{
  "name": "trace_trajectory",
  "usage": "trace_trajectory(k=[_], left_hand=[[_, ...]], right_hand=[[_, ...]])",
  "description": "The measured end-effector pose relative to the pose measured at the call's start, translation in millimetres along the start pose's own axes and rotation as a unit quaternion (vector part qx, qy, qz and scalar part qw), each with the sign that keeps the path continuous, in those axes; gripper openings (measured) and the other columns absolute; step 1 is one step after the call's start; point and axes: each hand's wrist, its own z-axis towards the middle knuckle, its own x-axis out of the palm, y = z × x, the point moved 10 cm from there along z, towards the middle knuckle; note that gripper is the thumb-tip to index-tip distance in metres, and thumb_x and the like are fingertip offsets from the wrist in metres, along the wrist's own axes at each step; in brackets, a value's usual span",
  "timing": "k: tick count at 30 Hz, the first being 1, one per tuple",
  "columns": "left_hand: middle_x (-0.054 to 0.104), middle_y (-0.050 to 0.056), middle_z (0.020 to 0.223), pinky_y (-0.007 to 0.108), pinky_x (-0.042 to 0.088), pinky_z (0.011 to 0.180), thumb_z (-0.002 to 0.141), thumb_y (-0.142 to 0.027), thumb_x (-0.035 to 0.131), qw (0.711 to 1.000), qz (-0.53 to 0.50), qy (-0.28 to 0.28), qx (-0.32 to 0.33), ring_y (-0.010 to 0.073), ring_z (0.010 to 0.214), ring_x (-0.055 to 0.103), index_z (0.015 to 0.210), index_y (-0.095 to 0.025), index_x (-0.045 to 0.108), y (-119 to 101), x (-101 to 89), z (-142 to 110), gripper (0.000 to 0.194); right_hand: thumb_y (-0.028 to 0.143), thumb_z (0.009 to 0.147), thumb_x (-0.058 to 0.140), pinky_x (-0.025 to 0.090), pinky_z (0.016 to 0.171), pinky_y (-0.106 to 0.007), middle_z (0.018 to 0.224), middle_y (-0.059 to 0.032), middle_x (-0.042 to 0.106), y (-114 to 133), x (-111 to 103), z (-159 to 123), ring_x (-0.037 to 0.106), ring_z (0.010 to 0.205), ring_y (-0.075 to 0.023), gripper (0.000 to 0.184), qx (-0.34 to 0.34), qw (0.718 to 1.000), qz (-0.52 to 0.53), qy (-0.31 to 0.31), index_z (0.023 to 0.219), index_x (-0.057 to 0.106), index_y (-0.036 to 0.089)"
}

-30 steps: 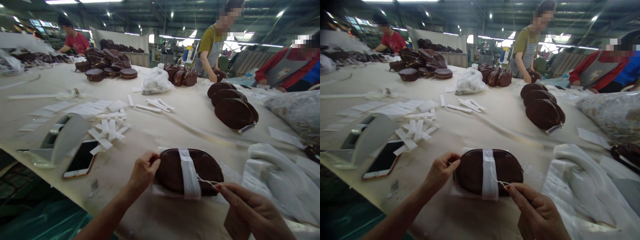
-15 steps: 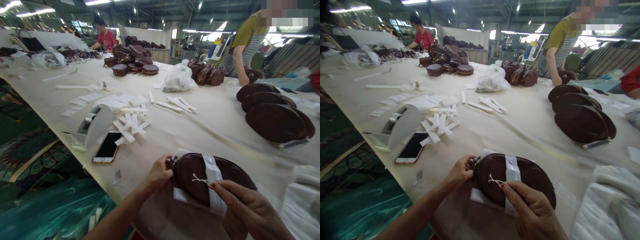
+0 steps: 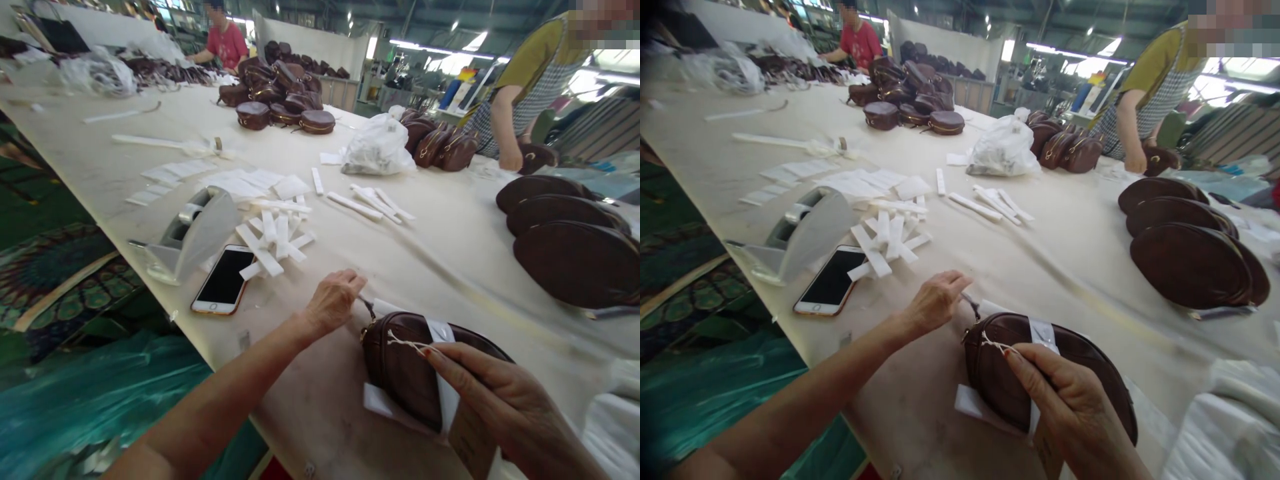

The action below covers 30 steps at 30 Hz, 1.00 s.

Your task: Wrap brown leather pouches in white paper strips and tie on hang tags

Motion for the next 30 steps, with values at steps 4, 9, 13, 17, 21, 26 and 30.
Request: trace_trajectory(k=[4, 9, 13, 17, 21, 26, 30], left_hand=[[0.054, 0.016, 0.112, 0.043, 0.034, 0.096, 0.075, 0.0, 0.04, 0.999, 0.004, -0.035, -0.015, 0.0274, 0.107, 0.048, 0.104, -0.011, 0.056, 6, -4.0, -12, 0.035], [0.059, 0.002, 0.076, 0.023, 0.043, 0.064, 0.067, -0.007, 0.055, 0.996, -0.082, 0.022, -0.03, 0.0154, 0.067, 0.054, 0.079, -0.015, 0.057, 3, 25.4, -48, 0.015], [0.059, 0.001, 0.072, 0.021, 0.039, 0.059, 0.065, -0.004, 0.05, 0.988, -0.143, 0.033, -0.049, 0.0139, 0.065, 0.054, 0.076, -0.016, 0.056, 2, 43.5, -56, 0.017], [0.06, 0.0, 0.071, 0.021, 0.038, 0.058, 0.063, -0.003, 0.048, 0.98, -0.184, 0.036, -0.061, 0.0143, 0.065, 0.054, 0.08, -0.016, 0.059, 7, 53.1, -54, 0.024], [0.059, -0.001, 0.068, 0.02, 0.036, 0.055, 0.062, -0.004, 0.048, 0.974, -0.212, 0.035, -0.07, 0.0134, 0.062, 0.052, 0.081, -0.016, 0.062, 13, 56.8, -52, 0.027], [0.059, -0.002, 0.066, 0.02, 0.036, 0.055, 0.063, -0.005, 0.046, 0.968, -0.237, 0.033, -0.07, 0.0133, 0.062, 0.052, 0.077, -0.015, 0.064, 16, 56.2, -49, 0.026], [0.061, 0.0, 0.07, 0.022, 0.04, 0.064, 0.065, -0.004, 0.043, 0.968, -0.237, 0.02, -0.074, 0.0145, 0.069, 0.055, 0.073, -0.016, 0.063, 17, 51.3, -46, 0.025]], right_hand=[[0.055, 0.074, 0.063, 0.049, 0.048, -0.019, 0.075, -0.0019, 0.071, 1, 3, 12, 0.063, 0.061, -0.0168, 0.034, 0.008, 1.0, -0.023, 0.01, 0.085, 0.074, 0.024], [0.052, 0.077, 0.062, 0.053, 0.058, -0.022, 0.077, -0.0023, 0.07, 5, 15, 26, 0.064, 0.071, -0.0197, 0.035, 0.005, 0.997, -0.035, 0.062, 0.09, 0.074, 0.022], [0.05, 0.079, 0.06, 0.054, 0.064, -0.024, 0.077, -0.0025, 0.07, 13, 26, 32, 0.065, 0.074, -0.0204, 0.034, 0.0, 0.996, -0.027, 0.081, 0.092, 0.074, 0.022], [0.05, 0.08, 0.059, 0.053, 0.063, -0.023, 0.078, -0.002, 0.071, 17, 36, 39, 0.064, 0.073, -0.0197, 0.034, -0.004, 0.994, -0.042, 0.105, 0.091, 0.074, 0.022], [0.051, 0.08, 0.058, 0.05, 0.06, -0.021, 0.074, -0.0005, 0.07, 17, 39, 46, 0.063, 0.067, -0.0171, 0.034, 0.003, 0.992, -0.062, 0.111, 0.089, 0.074, 0.022], [0.052, 0.079, 0.058, 0.049, 0.06, -0.021, 0.074, -0.0002, 0.07, 15, 44, 50, 0.062, 0.068, -0.0169, 0.035, 0.017, 0.99, -0.062, 0.126, 0.087, 0.073, 0.022], [0.051, 0.079, 0.057, 0.048, 0.06, -0.021, 0.073, -0.0001, 0.069, 14, 47, 53, 0.061, 0.067, -0.0166, 0.034, 0.017, 0.988, -0.068, 0.136, 0.085, 0.073, 0.021]])
